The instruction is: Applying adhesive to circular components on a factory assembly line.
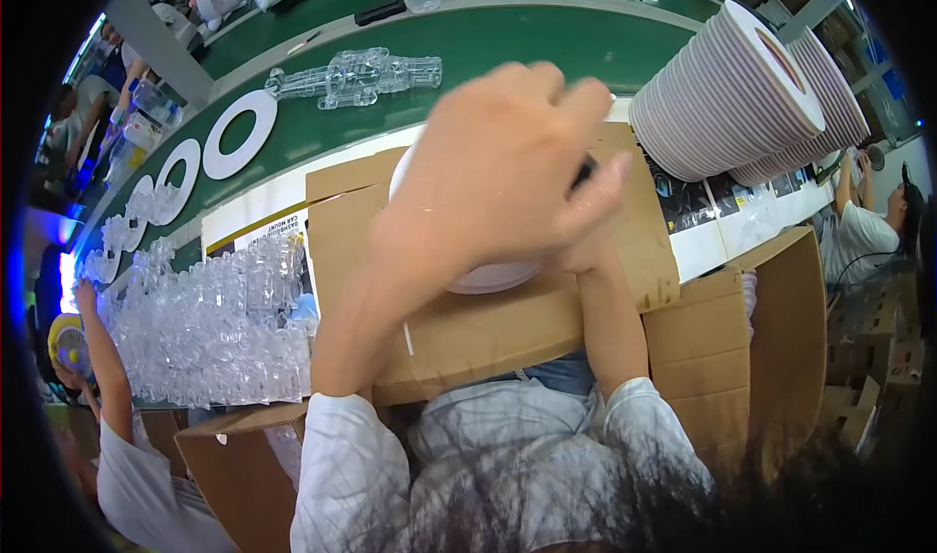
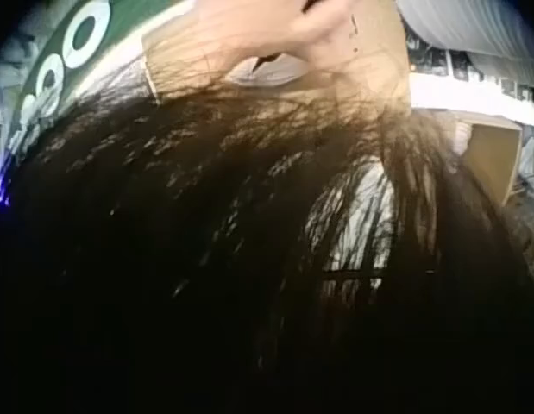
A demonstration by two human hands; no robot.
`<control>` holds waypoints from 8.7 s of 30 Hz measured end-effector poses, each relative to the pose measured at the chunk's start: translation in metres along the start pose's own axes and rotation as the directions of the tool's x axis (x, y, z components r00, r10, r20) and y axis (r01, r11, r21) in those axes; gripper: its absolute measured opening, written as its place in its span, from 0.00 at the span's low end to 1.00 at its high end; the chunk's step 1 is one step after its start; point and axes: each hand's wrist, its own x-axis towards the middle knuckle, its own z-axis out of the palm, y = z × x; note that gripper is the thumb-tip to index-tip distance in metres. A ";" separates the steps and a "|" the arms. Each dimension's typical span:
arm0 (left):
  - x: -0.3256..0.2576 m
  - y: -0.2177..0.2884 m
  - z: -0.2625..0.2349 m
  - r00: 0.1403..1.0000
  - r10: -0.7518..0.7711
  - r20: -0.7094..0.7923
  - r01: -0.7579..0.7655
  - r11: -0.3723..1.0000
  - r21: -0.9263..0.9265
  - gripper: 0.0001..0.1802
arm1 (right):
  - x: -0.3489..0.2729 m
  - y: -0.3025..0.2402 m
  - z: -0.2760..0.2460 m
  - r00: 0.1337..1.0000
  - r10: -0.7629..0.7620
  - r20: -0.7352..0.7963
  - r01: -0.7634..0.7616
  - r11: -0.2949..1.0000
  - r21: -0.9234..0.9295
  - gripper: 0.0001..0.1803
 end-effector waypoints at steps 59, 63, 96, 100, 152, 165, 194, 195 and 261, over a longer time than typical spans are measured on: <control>0.152 -0.254 0.181 0.773 -0.157 0.615 -0.261 0.805 0.533 0.17 | 0.009 0.003 -0.026 0.652 0.430 -0.624 0.221 0.680 0.699 0.15; 0.140 -0.231 0.124 0.871 -0.011 0.491 -0.041 0.995 0.094 0.23 | 0.020 0.005 -0.025 0.669 0.353 -0.654 0.118 0.819 0.562 0.08; 0.050 -0.095 0.067 0.917 0.216 0.334 0.213 0.444 -0.870 0.16 | 0.045 0.012 0.000 0.908 0.133 -0.398 -0.154 0.988 -0.021 0.21; 0.049 -0.095 0.070 0.921 0.213 0.325 0.211 0.429 -0.879 0.16 | 0.047 0.015 0.002 0.870 0.063 -0.489 -0.080 0.997 -0.014 0.11; 0.058 -0.093 0.067 0.741 0.415 -0.528 -0.420 0.900 0.117 0.13 | 0.088 0.031 -0.017 0.973 0.056 -0.224 -0.174 0.813 -0.555 0.17; 0.057 -0.096 0.070 0.756 0.388 -0.527 -0.402 0.911 0.094 0.12 | 0.089 0.029 -0.018 0.980 0.061 -0.188 -0.154 0.833 -0.531 0.14; 0.058 -0.086 0.068 0.727 0.421 -0.543 -0.412 0.899 0.145 0.13 | 0.085 0.021 -0.027 0.981 -0.051 -0.186 -0.048 0.869 -0.493 0.07; 0.058 -0.086 0.069 0.726 0.421 -0.544 -0.414 0.899 0.144 0.13 | 0.084 0.021 -0.027 0.981 -0.043 -0.187 -0.051 0.881 -0.471 0.07; 0.053 -0.043 0.062 0.821 0.269 -0.504 -0.246 0.963 0.113 0.13 | 0.058 0.013 -0.040 0.984 -0.110 -0.143 0.055 0.938 -0.343 0.17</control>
